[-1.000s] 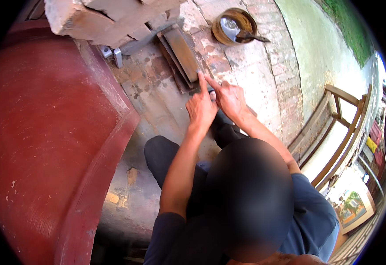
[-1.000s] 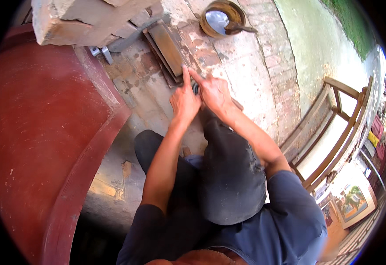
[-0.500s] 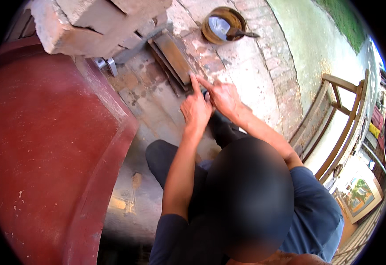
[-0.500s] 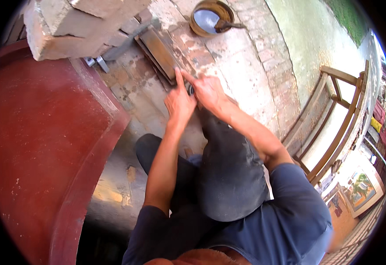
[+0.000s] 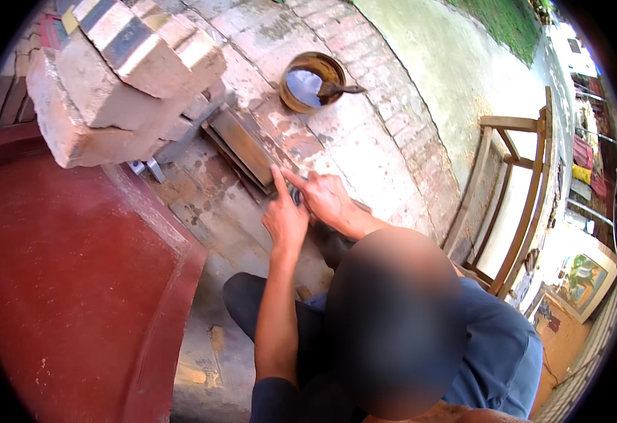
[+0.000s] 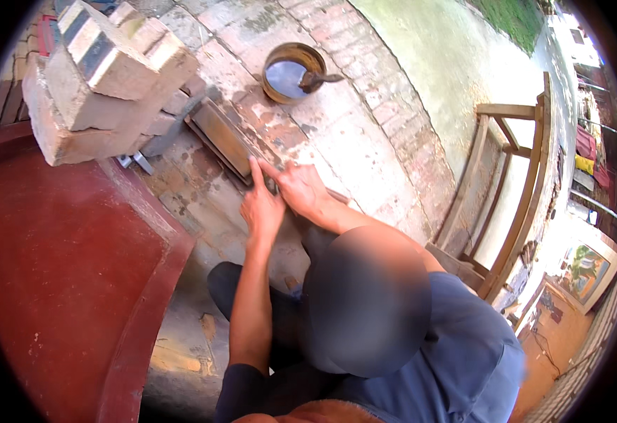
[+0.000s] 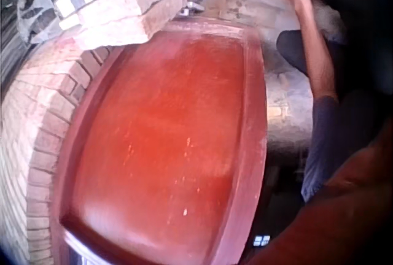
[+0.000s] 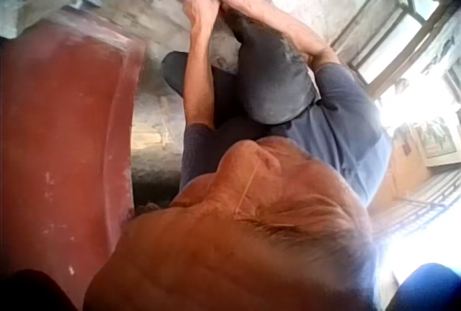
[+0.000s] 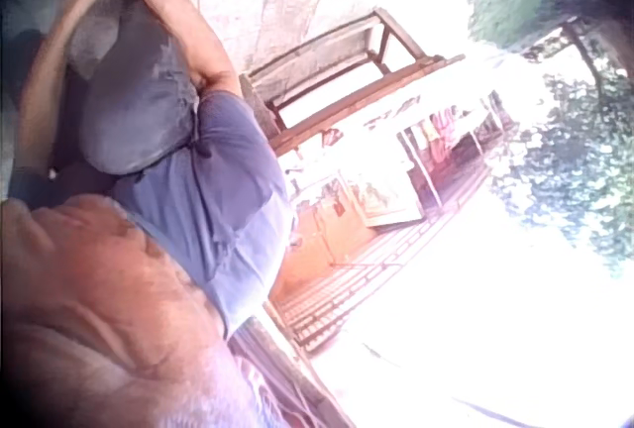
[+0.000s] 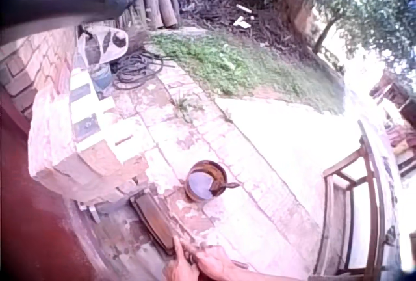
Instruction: The person sits on the ground and sharpens a small metal tool on a rectangular sharpening stone. They repeatedly rub the tool's edge against the stone and periodically dip a brush into a container of liquid to apply it to the stone's surface.
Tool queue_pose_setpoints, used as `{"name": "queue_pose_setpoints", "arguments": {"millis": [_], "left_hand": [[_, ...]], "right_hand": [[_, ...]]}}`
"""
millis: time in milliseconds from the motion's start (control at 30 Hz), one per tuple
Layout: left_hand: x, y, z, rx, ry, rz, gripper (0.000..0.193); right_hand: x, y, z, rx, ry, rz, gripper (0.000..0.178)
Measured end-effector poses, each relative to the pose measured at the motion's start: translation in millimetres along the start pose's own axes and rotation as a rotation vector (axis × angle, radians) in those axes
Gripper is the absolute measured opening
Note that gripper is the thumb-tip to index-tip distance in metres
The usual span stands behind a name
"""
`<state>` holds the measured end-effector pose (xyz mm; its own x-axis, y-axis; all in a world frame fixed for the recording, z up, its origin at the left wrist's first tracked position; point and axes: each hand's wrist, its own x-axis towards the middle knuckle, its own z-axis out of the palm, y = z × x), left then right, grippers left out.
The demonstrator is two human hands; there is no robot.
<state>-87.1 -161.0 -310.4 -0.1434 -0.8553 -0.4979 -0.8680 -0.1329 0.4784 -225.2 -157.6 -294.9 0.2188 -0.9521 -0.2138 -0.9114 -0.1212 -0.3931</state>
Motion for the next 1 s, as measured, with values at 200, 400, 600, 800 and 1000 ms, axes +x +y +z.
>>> {"name": "queue_pose_setpoints", "arguments": {"millis": [200,400,600,800,1000], "left_hand": [[-12,-4,4,0.003,0.012,0.022,0.113],[7,-7,-4,-0.015,0.073,0.034,0.104],[-16,2,3,-0.022,-0.133,-0.052,0.112],[-2,-12,1,-0.009,0.047,-0.009,0.104],[-12,-3,4,-0.002,0.001,0.004,0.103]], "right_hand": [[-12,5,10,0.063,0.043,-0.020,0.071],[15,-8,-4,0.003,-0.050,0.021,0.077],[-14,-2,-9,-0.051,-0.181,0.067,0.081],[11,-9,-1,-0.024,-0.074,-0.007,0.082],[-4,-5,-4,-0.077,-0.102,0.027,0.084]]}}
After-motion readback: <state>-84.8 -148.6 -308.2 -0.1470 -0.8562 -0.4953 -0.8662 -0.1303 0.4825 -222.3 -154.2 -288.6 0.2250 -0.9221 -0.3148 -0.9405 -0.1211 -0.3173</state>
